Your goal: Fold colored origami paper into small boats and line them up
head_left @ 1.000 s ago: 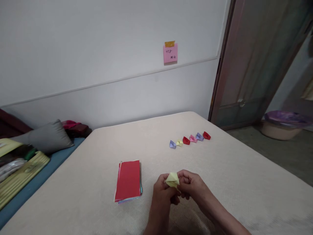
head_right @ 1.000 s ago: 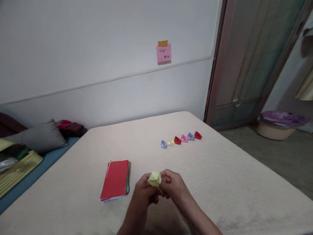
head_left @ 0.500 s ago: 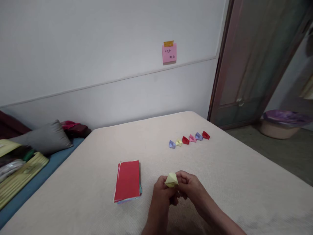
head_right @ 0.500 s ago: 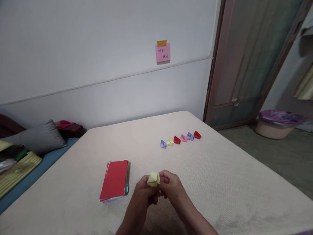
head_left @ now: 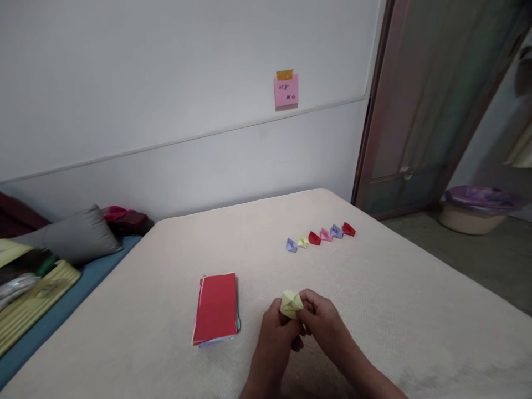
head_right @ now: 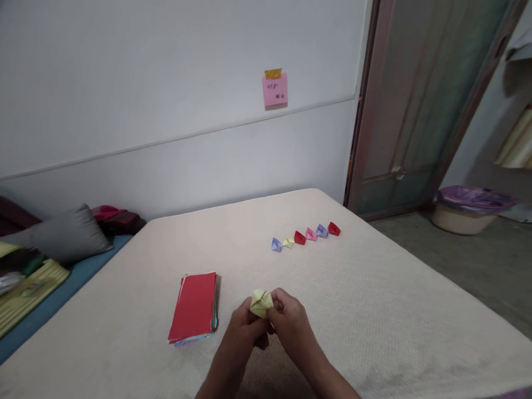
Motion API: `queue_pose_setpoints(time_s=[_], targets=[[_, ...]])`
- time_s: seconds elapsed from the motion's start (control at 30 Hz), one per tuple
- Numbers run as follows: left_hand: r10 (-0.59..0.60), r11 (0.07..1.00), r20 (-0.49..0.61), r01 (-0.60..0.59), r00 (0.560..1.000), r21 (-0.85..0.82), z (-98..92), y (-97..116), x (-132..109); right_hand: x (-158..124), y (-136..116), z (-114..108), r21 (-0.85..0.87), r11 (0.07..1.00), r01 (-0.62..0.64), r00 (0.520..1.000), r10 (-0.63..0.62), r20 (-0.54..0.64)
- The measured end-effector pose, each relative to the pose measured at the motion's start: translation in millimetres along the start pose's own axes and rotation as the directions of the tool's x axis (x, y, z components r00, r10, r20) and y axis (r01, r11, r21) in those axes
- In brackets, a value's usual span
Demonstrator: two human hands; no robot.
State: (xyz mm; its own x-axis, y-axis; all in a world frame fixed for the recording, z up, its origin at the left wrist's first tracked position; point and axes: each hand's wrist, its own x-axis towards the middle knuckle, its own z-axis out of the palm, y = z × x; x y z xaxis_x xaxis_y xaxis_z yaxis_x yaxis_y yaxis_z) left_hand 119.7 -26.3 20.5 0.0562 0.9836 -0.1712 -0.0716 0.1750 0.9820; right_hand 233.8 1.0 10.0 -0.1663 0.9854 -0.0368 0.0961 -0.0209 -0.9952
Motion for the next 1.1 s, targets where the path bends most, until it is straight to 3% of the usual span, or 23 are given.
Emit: queue_pose_setpoints(time_s=[0.1,0.2,0.3,0.37,0.57,0.9,1.1], targets=[[-0.021,0.998,0.018,0.02,1.0,0.053,-4.5,0,1,2,4,-4,-0.066,0.998,0.013,1.0,-0.015,-0.022],[-0.005,0.997,-0.07,0.011,0.998,0.082,-9.2,1,4,4,3,-10,-0.146,0.989,0.006,0.998,-0.016,-0.067],[0.112,0.991,-0.216,-0.093,0.97,0.097,-12.0,2,4,4,-5,-14,-0.26,0.965,0.029,0.992,-0.061,-0.114],[0.215,0.97,-0.244,-0.177,0.946,0.169,-12.0,4,1,2,-9,-15,-0.344,0.936,0.068,0.984,-0.12,-0.131],[0.425,0.849,-0.132,-0.343,0.896,0.402,-7.5,8,-6,-4,-4,-12,-0.495,0.842,0.214,0.952,-0.294,-0.089],[0.392,0.881,-0.195,-0.306,0.899,0.36,-4.4,7,-7,-11,-3,-9,-0.612,0.734,0.294,0.892,-0.44,-0.099],[0.558,0.708,-0.078,-0.425,0.826,0.565,-1.0,7,-14,-12,0,-7,-0.661,0.671,0.336,0.856,-0.51,-0.082]])
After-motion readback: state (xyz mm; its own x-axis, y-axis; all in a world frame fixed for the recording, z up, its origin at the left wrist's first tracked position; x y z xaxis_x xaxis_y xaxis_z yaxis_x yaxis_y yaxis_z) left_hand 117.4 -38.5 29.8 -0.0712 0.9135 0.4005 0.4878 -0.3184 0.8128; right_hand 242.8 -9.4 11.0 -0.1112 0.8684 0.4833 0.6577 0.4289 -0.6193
